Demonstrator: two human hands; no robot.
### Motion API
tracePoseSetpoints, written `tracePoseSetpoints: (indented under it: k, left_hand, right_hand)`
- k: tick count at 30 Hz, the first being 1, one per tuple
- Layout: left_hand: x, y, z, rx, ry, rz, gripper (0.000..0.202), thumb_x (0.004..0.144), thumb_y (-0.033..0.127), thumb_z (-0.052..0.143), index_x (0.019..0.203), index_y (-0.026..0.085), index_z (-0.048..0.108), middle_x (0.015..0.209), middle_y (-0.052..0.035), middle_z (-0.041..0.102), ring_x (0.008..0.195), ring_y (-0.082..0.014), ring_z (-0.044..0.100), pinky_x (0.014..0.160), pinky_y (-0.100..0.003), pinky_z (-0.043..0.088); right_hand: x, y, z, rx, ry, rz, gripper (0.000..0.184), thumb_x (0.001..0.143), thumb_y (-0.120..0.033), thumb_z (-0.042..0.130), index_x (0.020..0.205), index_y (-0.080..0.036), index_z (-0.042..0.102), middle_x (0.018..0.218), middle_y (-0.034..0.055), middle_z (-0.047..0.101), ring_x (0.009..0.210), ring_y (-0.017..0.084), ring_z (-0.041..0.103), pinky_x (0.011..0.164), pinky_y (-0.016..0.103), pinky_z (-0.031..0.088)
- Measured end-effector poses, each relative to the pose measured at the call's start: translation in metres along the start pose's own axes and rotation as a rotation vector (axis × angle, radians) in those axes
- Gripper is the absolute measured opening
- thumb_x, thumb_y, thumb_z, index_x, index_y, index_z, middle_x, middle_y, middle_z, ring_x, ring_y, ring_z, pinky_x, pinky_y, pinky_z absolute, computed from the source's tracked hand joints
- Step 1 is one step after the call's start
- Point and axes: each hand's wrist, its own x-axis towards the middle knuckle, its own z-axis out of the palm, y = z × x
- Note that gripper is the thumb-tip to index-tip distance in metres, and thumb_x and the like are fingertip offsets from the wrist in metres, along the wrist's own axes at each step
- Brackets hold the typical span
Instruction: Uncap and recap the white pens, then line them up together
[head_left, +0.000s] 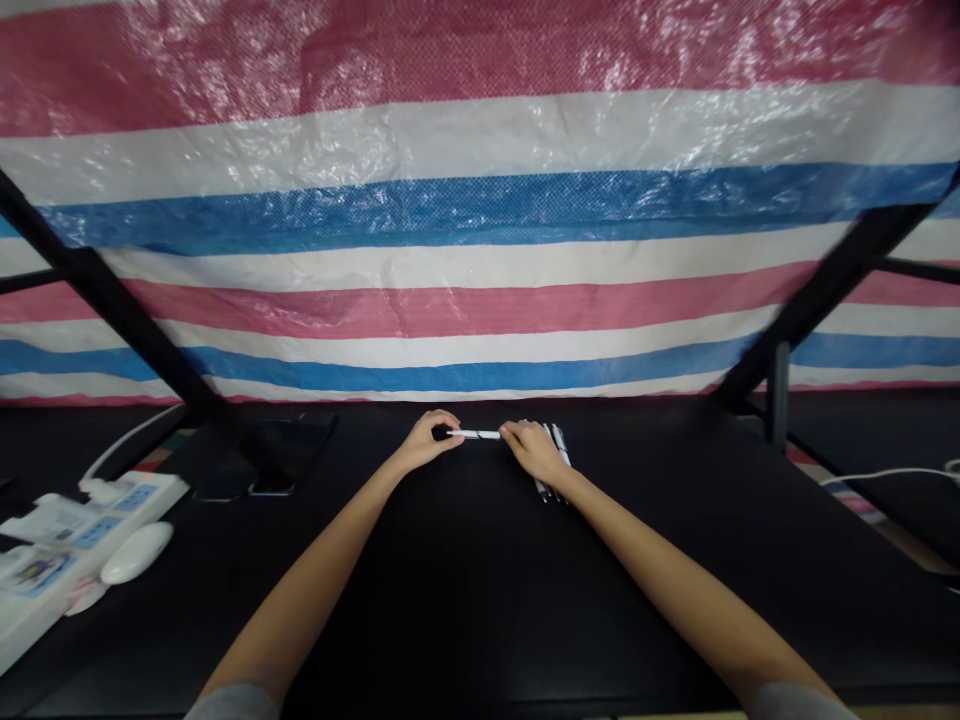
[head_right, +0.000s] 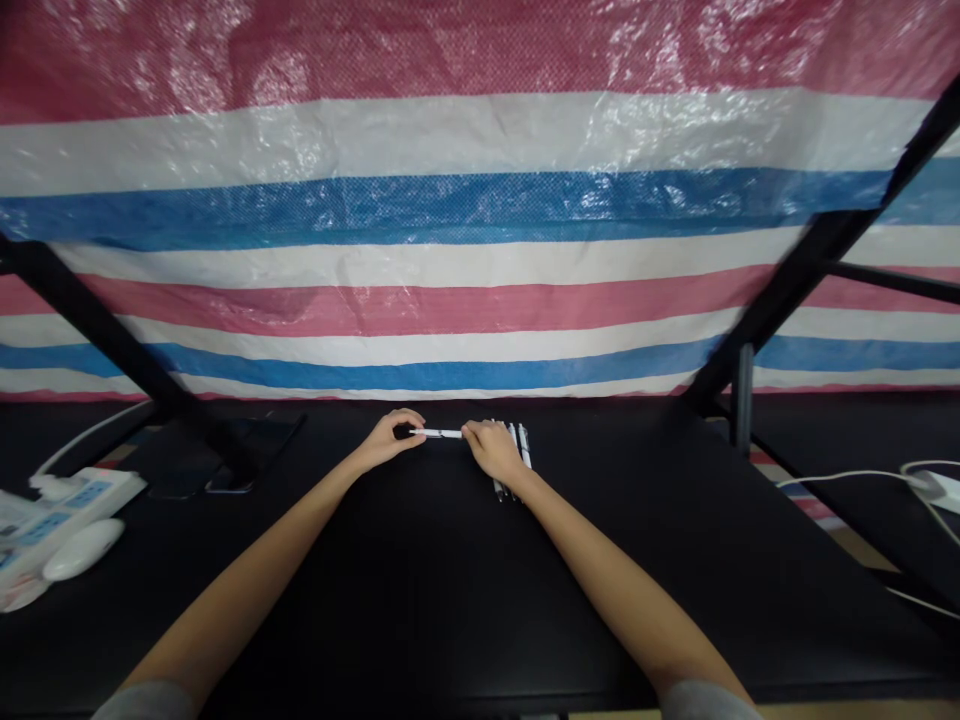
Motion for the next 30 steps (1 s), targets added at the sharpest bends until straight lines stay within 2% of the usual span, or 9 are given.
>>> tracePoseSetpoints:
  k: [2, 4, 5, 9, 14, 16, 19, 23, 30]
  left_hand:
    - [-0.0004, 0.0019, -0.0004, 0.001, 0.001, -0.022, 0.023, 0.068, 0.036, 0.070, 0.083, 0.020, 0.064, 0.092, -0.0041, 0.065, 0.089, -0.0200, 0.058, 0.085, -0.035, 0.042]
    - [-0.0004, 0.0041, -0.0002, 0.025, -0.002, -0.054, 0.020, 0.073, 0.037, 0.065, 0.083, 0.020, 0.065, 0.090, -0.0038, 0.065, 0.089, -0.0201, 0.057, 0.084, -0.034, 0.042]
    - [-0.0002, 0.0049, 0.0002, 0.048, -0.005, -0.066, 0.019, 0.077, 0.038, 0.061, 0.079, 0.020, 0.066, 0.089, -0.0038, 0.066, 0.089, -0.0201, 0.056, 0.084, -0.035, 0.041]
    - [0.0010, 0.0050, 0.0020, 0.142, -0.056, -0.077, 0.040, 0.086, 0.040, 0.045, 0.057, 0.020, 0.064, 0.082, -0.0031, 0.066, 0.086, -0.0204, 0.056, 0.087, -0.037, 0.038]
    - [0.0011, 0.0015, 0.0003, 0.025, -0.017, 0.010, 0.017, 0.073, 0.036, 0.065, 0.072, 0.019, 0.067, 0.091, -0.0051, 0.064, 0.089, -0.0196, 0.058, 0.089, -0.036, 0.040]
    - [0.0006, 0.0012, -0.0006, -0.027, 0.005, 0.024, 0.018, 0.069, 0.034, 0.070, 0.077, 0.019, 0.066, 0.096, -0.0063, 0.063, 0.093, -0.0199, 0.058, 0.089, -0.036, 0.041]
    - [-0.0001, 0.0024, -0.0006, -0.030, 0.020, -0.010, 0.016, 0.073, 0.035, 0.066, 0.079, 0.019, 0.066, 0.097, -0.0063, 0.063, 0.096, -0.0205, 0.057, 0.091, -0.037, 0.040]
    - [0.0002, 0.0034, 0.0008, 0.075, -0.023, -0.056, 0.030, 0.083, 0.038, 0.052, 0.064, 0.020, 0.067, 0.091, -0.0053, 0.065, 0.094, -0.0214, 0.057, 0.092, -0.039, 0.038]
    - [0.0005, 0.0011, 0.0003, 0.025, 0.002, -0.015, 0.019, 0.077, 0.037, 0.062, 0.071, 0.021, 0.069, 0.092, -0.0064, 0.066, 0.090, -0.0207, 0.058, 0.088, -0.038, 0.042]
  right_hand:
    - [0.0002, 0.0008, 0.0007, -0.002, 0.003, -0.001, 0.035, 0.097, -0.028, 0.031, 0.082, -0.017, 0.062, 0.073, 0.0039, 0.062, 0.073, 0.017, 0.057, 0.069, 0.025, 0.033]
    - [0.0003, 0.0014, 0.0015, -0.001, 0.009, -0.008, 0.036, 0.097, -0.029, 0.031, 0.082, -0.017, 0.061, 0.072, 0.0037, 0.062, 0.073, 0.017, 0.056, 0.070, 0.025, 0.033]
    - [0.0003, 0.0016, 0.0018, 0.001, 0.012, -0.012, 0.036, 0.097, -0.029, 0.031, 0.082, -0.017, 0.061, 0.072, 0.0037, 0.062, 0.073, 0.017, 0.056, 0.070, 0.025, 0.033]
    - [0.0002, 0.0013, 0.0023, -0.005, 0.018, -0.021, 0.036, 0.097, -0.029, 0.031, 0.081, -0.017, 0.061, 0.073, 0.0039, 0.062, 0.073, 0.016, 0.056, 0.069, 0.025, 0.032]
    - [-0.0003, -0.0002, 0.0013, -0.024, 0.015, -0.020, 0.035, 0.097, -0.029, 0.032, 0.080, -0.017, 0.060, 0.072, 0.0038, 0.061, 0.072, 0.016, 0.056, 0.068, 0.025, 0.032]
    - [-0.0003, -0.0005, 0.0010, -0.025, 0.013, -0.017, 0.036, 0.097, -0.029, 0.032, 0.079, -0.017, 0.060, 0.071, 0.0038, 0.061, 0.071, 0.016, 0.055, 0.068, 0.025, 0.032]
    - [-0.0004, -0.0008, 0.0009, -0.011, 0.016, -0.012, 0.036, 0.097, -0.029, 0.031, 0.081, -0.017, 0.061, 0.073, 0.0039, 0.061, 0.072, 0.016, 0.056, 0.070, 0.025, 0.032]
    - [-0.0005, -0.0014, 0.0006, -0.009, 0.015, -0.008, 0.035, 0.097, -0.028, 0.031, 0.081, -0.017, 0.061, 0.073, 0.0039, 0.061, 0.073, 0.017, 0.056, 0.069, 0.025, 0.032]
    - [0.0001, -0.0008, 0.0013, -0.030, 0.007, 0.002, 0.036, 0.097, -0.029, 0.031, 0.081, -0.017, 0.061, 0.072, 0.0040, 0.061, 0.072, 0.017, 0.056, 0.069, 0.025, 0.032]
